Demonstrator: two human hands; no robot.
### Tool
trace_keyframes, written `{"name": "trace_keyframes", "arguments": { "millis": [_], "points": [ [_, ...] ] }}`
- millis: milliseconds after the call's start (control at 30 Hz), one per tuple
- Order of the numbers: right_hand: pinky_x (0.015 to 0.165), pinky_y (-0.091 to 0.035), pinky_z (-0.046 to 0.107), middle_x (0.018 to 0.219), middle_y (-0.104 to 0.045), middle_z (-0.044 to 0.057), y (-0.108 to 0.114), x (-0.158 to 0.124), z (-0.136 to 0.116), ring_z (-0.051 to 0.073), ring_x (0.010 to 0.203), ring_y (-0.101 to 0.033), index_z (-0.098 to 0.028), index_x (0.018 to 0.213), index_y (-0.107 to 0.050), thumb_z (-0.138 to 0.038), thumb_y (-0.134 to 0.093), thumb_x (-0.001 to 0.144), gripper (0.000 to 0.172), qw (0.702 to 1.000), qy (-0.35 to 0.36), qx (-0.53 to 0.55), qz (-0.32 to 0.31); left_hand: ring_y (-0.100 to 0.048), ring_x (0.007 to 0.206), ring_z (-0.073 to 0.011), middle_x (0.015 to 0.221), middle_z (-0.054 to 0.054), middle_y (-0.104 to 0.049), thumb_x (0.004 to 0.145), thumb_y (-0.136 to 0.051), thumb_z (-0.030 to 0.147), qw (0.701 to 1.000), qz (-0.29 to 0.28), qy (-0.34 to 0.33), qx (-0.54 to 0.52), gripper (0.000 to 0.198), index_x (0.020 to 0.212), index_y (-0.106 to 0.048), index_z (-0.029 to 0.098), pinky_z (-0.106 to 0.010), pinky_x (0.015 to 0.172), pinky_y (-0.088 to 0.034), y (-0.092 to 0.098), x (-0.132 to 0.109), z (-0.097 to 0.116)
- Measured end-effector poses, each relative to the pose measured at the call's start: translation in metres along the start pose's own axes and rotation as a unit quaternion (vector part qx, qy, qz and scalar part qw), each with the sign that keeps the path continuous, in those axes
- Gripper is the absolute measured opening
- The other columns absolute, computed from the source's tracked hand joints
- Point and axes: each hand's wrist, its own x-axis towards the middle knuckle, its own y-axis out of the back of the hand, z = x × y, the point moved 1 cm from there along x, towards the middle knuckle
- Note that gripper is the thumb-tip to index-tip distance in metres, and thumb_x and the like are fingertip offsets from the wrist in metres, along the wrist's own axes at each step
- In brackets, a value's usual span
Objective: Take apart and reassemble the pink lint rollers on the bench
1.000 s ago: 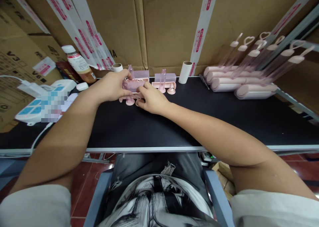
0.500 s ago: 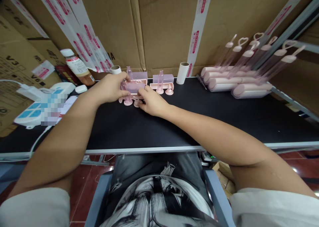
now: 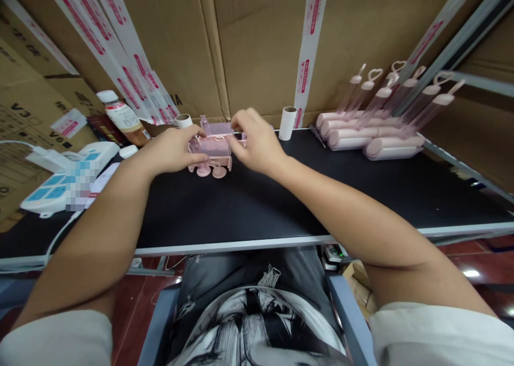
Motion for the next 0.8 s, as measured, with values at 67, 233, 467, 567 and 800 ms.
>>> {"name": "trace_keyframes", "arguments": {
  "millis": [67, 233, 467, 567, 800],
  "points": [
    [0.091, -0.056, 0.051, 0.103, -0.068, 0.009, 0.018, 0.01, 0.027, 0.031, 0.099, -0.065, -0.028, 0.106, -0.065, -0.032, -0.068, 0.097, 0.011, 0.998, -0.03, -0.03, 0.043, -0.075, 0.103, -0.034, 0.114, -0.012, -0.08, 0.09, -0.075, 0.054, 1.0, -0.005, 0.004, 0.009, 0.061, 0.143, -0.066, 0.024, -0.036, 0.079, -0.051, 0.002, -0.001, -0.001],
    [0.095, -0.059, 0.053, 0.103, -0.072, 0.01, 0.061, 0.01, 0.105, 0.03, 0.095, -0.069, -0.027, 0.093, -0.066, -0.027, -0.07, 0.091, 0.004, 0.974, -0.172, -0.121, 0.078, -0.076, 0.106, -0.0358, 0.116, -0.012, -0.08, 0.091, -0.07, 0.064, 1.0, 0.006, 0.01, 0.014, 0.065, 0.143, -0.066, 0.025, -0.038, 0.082, -0.052, 0.006, -0.003, -0.001],
    [0.09, -0.059, 0.052, 0.096, -0.078, 0.011, 0.102, -0.034, 0.135, 0.031, 0.089, -0.071, -0.025, 0.085, -0.069, -0.023, -0.065, 0.085, 0.004, 0.953, -0.244, -0.178, 0.033, -0.074, 0.109, -0.0328, 0.122, -0.012, -0.079, 0.094, -0.07, 0.054, 0.988, 0.143, -0.032, -0.043, 0.048, 0.13, -0.072, 0.023, -0.041, 0.09, -0.055, 0.006, -0.001, -0.003],
    [0.087, -0.058, 0.049, 0.094, -0.079, 0.01, 0.105, -0.044, 0.13, 0.031, 0.088, -0.071, -0.025, 0.087, -0.071, -0.025, -0.065, 0.085, 0.006, 0.956, -0.241, -0.167, 0.009, -0.073, 0.103, -0.0299, 0.116, -0.011, -0.079, 0.094, -0.072, 0.047, 0.957, 0.263, -0.072, -0.096, 0.033, 0.116, -0.073, 0.023, -0.041, 0.09, -0.055, 0.003, 0.002, -0.001],
    [0.085, -0.056, 0.044, 0.091, -0.079, 0.007, 0.119, -0.045, 0.1, 0.028, 0.085, -0.072, -0.026, 0.09, -0.074, -0.026, -0.067, 0.088, 0.008, 0.962, -0.214, -0.157, -0.058, -0.065, 0.078, -0.0196, 0.086, -0.005, -0.072, 0.103, -0.061, 0.039, 0.867, 0.435, -0.153, -0.188, 0.02, 0.092, -0.068, 0.024, -0.037, 0.077, -0.052, -0.004, -0.005, 0.018]
  ]
}}
